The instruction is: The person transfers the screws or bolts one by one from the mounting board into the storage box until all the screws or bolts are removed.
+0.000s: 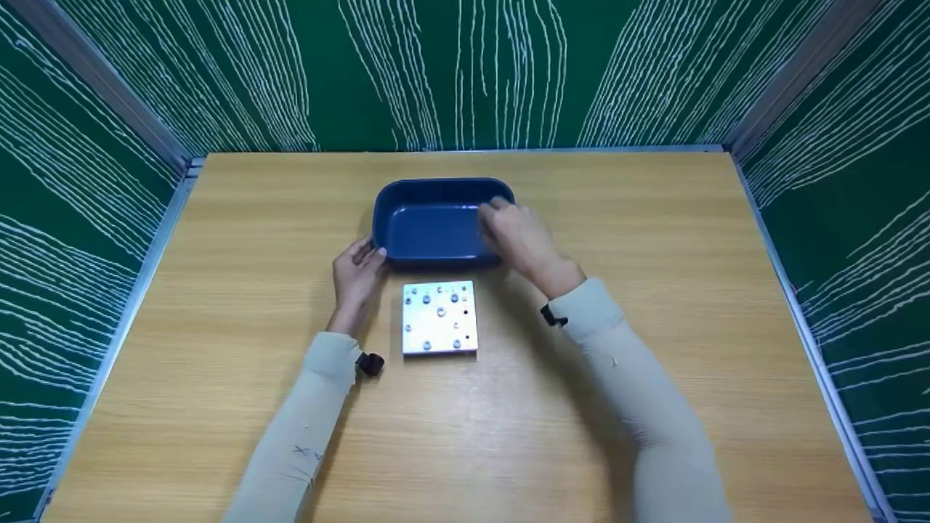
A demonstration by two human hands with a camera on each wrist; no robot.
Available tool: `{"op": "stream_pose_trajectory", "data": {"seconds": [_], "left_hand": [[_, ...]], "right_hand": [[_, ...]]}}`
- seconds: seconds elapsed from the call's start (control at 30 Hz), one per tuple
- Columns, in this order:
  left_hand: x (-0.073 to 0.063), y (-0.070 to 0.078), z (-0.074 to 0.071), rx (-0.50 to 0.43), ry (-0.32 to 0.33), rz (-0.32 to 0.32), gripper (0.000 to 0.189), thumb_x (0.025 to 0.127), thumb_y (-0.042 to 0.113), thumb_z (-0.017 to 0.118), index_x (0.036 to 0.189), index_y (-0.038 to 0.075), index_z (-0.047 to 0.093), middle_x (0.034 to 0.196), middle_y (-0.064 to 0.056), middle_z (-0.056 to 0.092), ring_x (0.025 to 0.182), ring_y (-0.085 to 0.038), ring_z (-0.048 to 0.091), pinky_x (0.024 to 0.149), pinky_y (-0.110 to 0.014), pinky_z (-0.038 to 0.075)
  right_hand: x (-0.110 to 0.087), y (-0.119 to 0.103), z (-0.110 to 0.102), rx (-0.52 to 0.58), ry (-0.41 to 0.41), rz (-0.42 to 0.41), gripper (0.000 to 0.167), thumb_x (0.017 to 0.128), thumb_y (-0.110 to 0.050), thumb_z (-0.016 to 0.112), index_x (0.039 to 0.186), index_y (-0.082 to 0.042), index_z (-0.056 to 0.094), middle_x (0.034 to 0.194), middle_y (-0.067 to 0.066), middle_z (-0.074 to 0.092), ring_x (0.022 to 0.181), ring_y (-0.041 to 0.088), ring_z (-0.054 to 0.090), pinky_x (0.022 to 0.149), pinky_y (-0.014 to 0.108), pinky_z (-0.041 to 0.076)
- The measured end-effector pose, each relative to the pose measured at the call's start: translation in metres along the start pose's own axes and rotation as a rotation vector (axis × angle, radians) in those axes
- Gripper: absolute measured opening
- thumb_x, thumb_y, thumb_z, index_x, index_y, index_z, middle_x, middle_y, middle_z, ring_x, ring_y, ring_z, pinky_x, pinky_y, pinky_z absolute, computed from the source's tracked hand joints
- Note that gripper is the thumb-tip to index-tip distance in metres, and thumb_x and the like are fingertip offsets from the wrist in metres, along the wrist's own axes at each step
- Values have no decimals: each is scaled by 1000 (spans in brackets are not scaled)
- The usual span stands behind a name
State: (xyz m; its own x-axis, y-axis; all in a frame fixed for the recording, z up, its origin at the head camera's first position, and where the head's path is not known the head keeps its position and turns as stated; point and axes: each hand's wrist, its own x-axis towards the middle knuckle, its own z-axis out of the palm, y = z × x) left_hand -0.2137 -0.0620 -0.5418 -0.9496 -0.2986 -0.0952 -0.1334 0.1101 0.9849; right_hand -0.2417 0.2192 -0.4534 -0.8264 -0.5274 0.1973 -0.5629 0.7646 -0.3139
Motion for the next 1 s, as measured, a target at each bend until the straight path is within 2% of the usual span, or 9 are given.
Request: {"op": "stream_pose_trajectory", "data": {"seconds": [0.23,0.4,0.57,0.7,1.0], "left_hand": [[1,-1,0,-17,-3,36,46,102,7,69,147,1,59,145,-20,64,129,-32,66,106,-34,57],[0,-2,0,-13,-6,42,46,102,8,69,147,1,60,143,-20,65,128,-31,67,106,-35,57],[-1,-1,0,8,-6,12,47,103,11,70,148,5,60,144,-17,66,128,-29,67,106,-35,57],[-2,0,0,14,-4,-1,47,103,12,70,148,6,60,144,-16,66,127,-28,68,105,-35,57],[-1,0,1,20,5,17,45,103,10,70,147,5,61,142,-16,67,126,-29,69,104,-36,58]], "right_hand": [[17,26,8,-5,40,31,9,99,1,69,108,3,71,104,22,69,88,36,72,75,49,65],[26,41,18,-31,32,59,7,98,1,69,104,2,73,103,21,70,89,36,71,76,52,63],[36,51,24,-49,-35,92,11,100,0,67,108,4,73,106,23,70,93,38,72,81,52,63],[45,56,27,-87,-86,87,16,103,-3,63,113,5,73,108,26,71,95,40,74,84,52,64],[67,56,29,-212,-244,56,23,108,-10,59,119,6,72,105,28,74,93,42,76,83,53,65]]}}
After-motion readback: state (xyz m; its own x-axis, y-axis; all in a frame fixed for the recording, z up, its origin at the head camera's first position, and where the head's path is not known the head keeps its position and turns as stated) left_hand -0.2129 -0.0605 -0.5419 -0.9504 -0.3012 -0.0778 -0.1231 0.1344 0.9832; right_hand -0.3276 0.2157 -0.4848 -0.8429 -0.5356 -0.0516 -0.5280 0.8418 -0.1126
